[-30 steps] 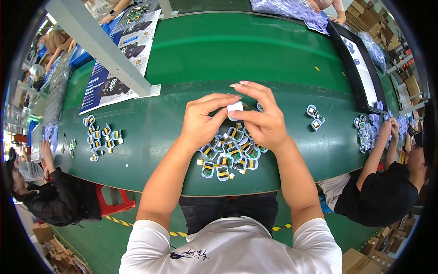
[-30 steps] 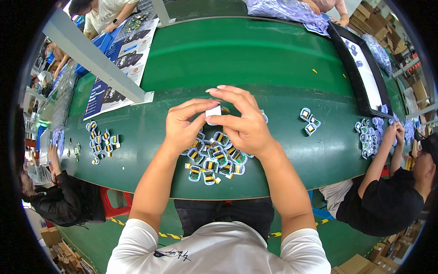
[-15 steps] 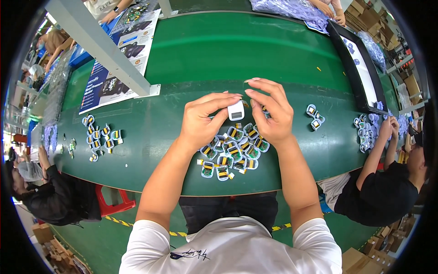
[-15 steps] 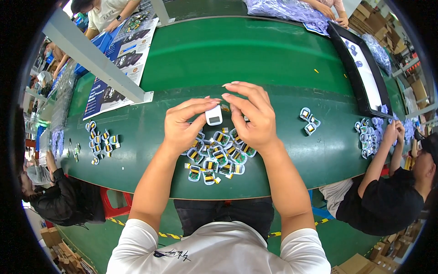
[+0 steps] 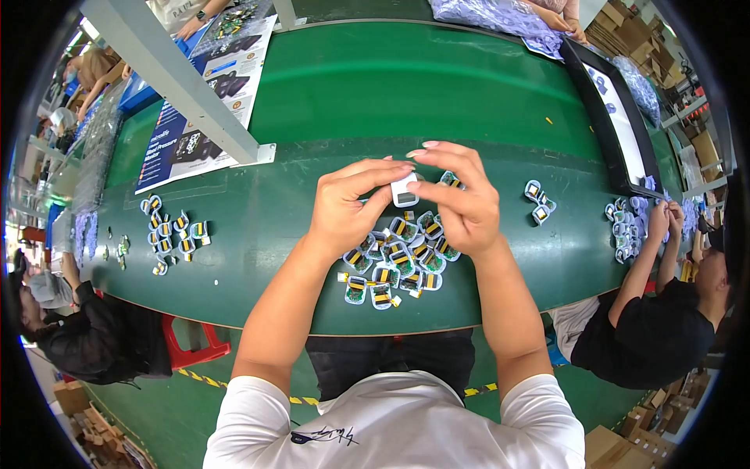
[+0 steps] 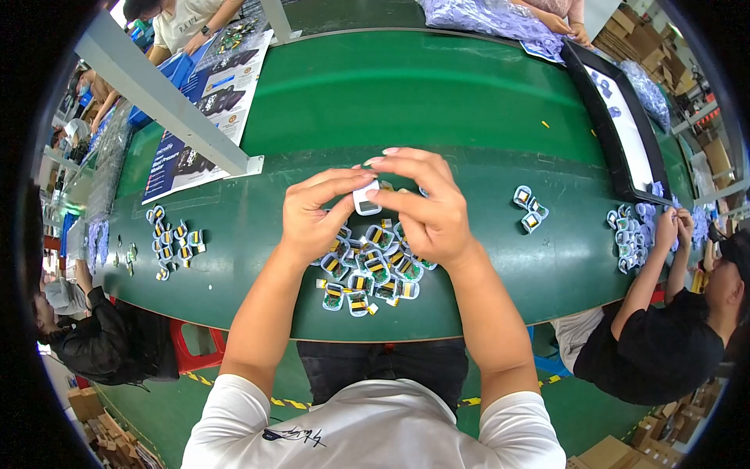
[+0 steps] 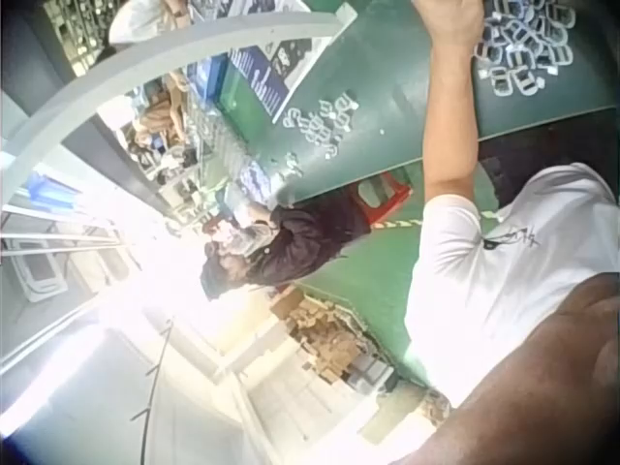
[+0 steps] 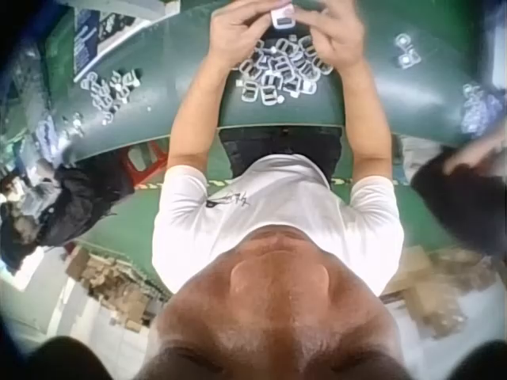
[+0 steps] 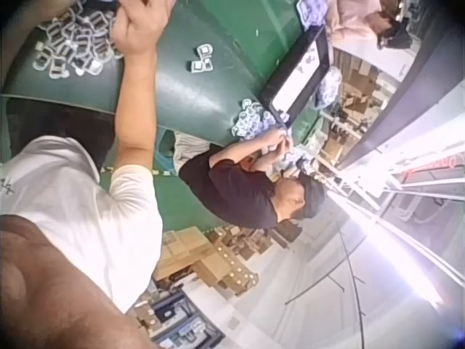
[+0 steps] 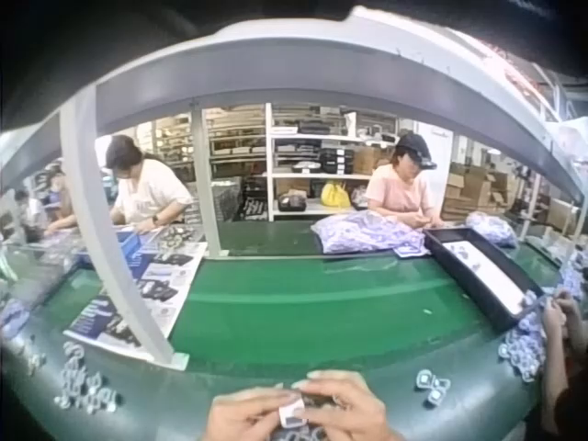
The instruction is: Inspecting and sorting small electronic components or tags at a factory workbench.
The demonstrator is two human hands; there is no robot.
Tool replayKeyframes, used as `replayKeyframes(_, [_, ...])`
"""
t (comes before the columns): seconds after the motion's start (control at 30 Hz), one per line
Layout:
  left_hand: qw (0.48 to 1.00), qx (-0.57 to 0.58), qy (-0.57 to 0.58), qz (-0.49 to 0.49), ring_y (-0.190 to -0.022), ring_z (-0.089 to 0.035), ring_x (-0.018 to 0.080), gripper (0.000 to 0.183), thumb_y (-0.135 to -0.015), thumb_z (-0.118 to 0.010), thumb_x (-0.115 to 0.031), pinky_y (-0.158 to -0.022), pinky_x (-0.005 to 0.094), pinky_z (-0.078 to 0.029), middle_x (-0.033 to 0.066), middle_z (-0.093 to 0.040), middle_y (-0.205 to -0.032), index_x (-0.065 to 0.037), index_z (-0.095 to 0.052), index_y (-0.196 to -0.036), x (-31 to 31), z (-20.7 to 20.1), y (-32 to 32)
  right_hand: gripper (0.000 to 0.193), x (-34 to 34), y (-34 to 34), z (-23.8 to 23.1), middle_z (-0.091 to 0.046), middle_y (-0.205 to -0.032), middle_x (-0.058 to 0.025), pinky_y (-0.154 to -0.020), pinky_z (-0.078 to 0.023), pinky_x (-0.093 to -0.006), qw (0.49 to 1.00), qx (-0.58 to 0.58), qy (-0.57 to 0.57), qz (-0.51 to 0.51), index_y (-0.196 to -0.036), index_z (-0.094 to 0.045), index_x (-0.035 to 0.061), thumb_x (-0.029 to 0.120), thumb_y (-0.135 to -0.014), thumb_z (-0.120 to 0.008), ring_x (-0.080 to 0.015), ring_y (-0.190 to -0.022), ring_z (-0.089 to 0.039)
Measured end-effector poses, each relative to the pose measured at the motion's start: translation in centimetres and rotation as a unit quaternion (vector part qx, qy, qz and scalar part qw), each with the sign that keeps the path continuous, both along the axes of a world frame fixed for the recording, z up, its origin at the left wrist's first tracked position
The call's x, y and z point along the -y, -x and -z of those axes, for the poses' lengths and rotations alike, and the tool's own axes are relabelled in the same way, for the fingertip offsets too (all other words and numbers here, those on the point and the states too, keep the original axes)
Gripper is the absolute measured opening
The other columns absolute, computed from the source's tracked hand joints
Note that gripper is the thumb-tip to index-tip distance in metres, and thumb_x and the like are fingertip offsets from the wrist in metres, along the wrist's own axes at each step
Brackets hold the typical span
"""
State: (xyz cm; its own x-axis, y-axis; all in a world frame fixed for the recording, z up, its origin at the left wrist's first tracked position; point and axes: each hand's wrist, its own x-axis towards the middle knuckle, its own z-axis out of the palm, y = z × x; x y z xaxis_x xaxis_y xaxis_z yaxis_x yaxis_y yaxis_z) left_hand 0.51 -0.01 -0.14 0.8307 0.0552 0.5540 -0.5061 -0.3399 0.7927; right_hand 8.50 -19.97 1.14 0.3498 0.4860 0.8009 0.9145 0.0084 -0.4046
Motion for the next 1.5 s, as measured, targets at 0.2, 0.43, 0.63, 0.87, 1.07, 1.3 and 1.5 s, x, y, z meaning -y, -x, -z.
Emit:
replayKeyframes(0.2, [1.0, 0.001, -0.016, -0.014, -0.108, -0.076, 0.0285, 0.031, -0.087, -0.07, 0.01, -0.104, 0.0408, -0.058, 0.013, -0.079, -0.113, -0.002, -0.079, -0.114, 0.1, 0.0, -0.3, 0.042, -0.3, -0.1, 0.6, -0.072, -0.126, -0.018, -0.106, -0.051, -0.0478, 0.998, 0.033, 0.042, 0.039, -0.106, -0.082, 0.0068, -0.01, -0.077, -0.057, -0.0387, -0.123, -0.064])
replayKeyframes(0.43, [1.0, -0.008, -0.006, 0.002, -0.112, -0.074, 0.0281, 0.031, -0.087, -0.067, 0.01, -0.107, 0.0431, -0.056, 0.0142, -0.079, -0.116, 0.0, -0.079, -0.114, 0.1, 0.1, -0.2, 0.037, 0.0, -0.4, 0.7, -0.074, -0.118, -0.0177, -0.099, -0.054, -0.0457, 0.996, 0.011, -0.01, 0.091, -0.101, -0.078, -0.0021, -0.013, -0.073, -0.056, -0.0368, -0.115, -0.069])
replayKeyframes(0.63, [1.0, -0.006, -0.008, 0.0, -0.112, -0.075, 0.0278, 0.031, -0.087, -0.068, 0.009, -0.105, 0.0405, -0.056, 0.0142, -0.079, -0.116, 0.0, -0.079, -0.115, 0.0, -0.2, -0.2, 0.032, -0.1, -0.2, 0.7, -0.075, -0.115, -0.016, -0.099, -0.054, -0.0454, 0.995, 0.006, -0.011, 0.094, -0.101, -0.077, -0.0019, -0.014, -0.077, -0.059, -0.0343, -0.11, -0.071])
replayKeyframes(0.87, [1.0, -0.008, -0.028, -0.007, -0.109, -0.076, 0.0265, 0.029, -0.091, -0.068, 0.008, -0.098, 0.0357, -0.058, 0.0139, -0.079, -0.113, 0.001, -0.078, -0.118, 0.0, 0.1, 0.0, 0.028, -0.2, -0.4, 0.8, -0.077, -0.111, -0.0142, -0.1, -0.053, -0.0479, 0.996, 0.013, -0.018, 0.089, -0.103, -0.077, -0.0005, -0.012, -0.081, -0.062, -0.0323, -0.103, -0.073])
replayKeyframes(1.07, [0.935, -0.269, 0.223, 0.054, -0.088, -0.076, 0.018, 0.023, -0.104, -0.067, -0.009, -0.08, 0.0288, -0.06, 0.0128, -0.077, -0.101, 0.009, -0.073, -0.118, 0.4, 0.7, -0.3, 0.024, -0.6, 0.5, 0.5, -0.075, -0.117, -0.0151, -0.098, -0.054, -0.0472, 0.998, 0.009, -0.01, 0.055, -0.105, -0.078, 0.0013, -0.002, -0.082, -0.071, -0.0352, -0.109, -0.07])
replayKeyframes(1.3, [0.928, -0.278, 0.235, 0.085, -0.089, -0.076, 0.0168, 0.023, -0.106, -0.064, -0.01, -0.081, 0.029, -0.06, 0.0118, -0.077, -0.099, 0.009, -0.073, -0.113, 0.1, 0.2, -0.3, 0.033, -0.8, 0.5, 0.8, -0.071, -0.127, -0.0146, -0.1, -0.052, -0.0471, 0.993, 0.058, 0.053, 0.09, -0.112, -0.08, 0.0073, 0.01, -0.079, -0.08, -0.0368, -0.117, -0.066])
replayKeyframes(1.5, [0.924, -0.282, 0.241, 0.091, -0.09, -0.075, 0.0159, 0.023, -0.106, -0.063, -0.011, -0.083, 0.0291, -0.06, 0.0115, -0.078, -0.1, 0.008, -0.073, -0.113, 0.0, 0.2, -0.3, 0.034, -1.0, 0.6, 0.7, -0.071, -0.128, -0.015, -0.1, -0.051, -0.0477, 0.994, 0.058, 0.044, 0.083, -0.113, -0.08, 0.0074, 0.012, -0.079, -0.081, -0.0377, -0.119, -0.065])
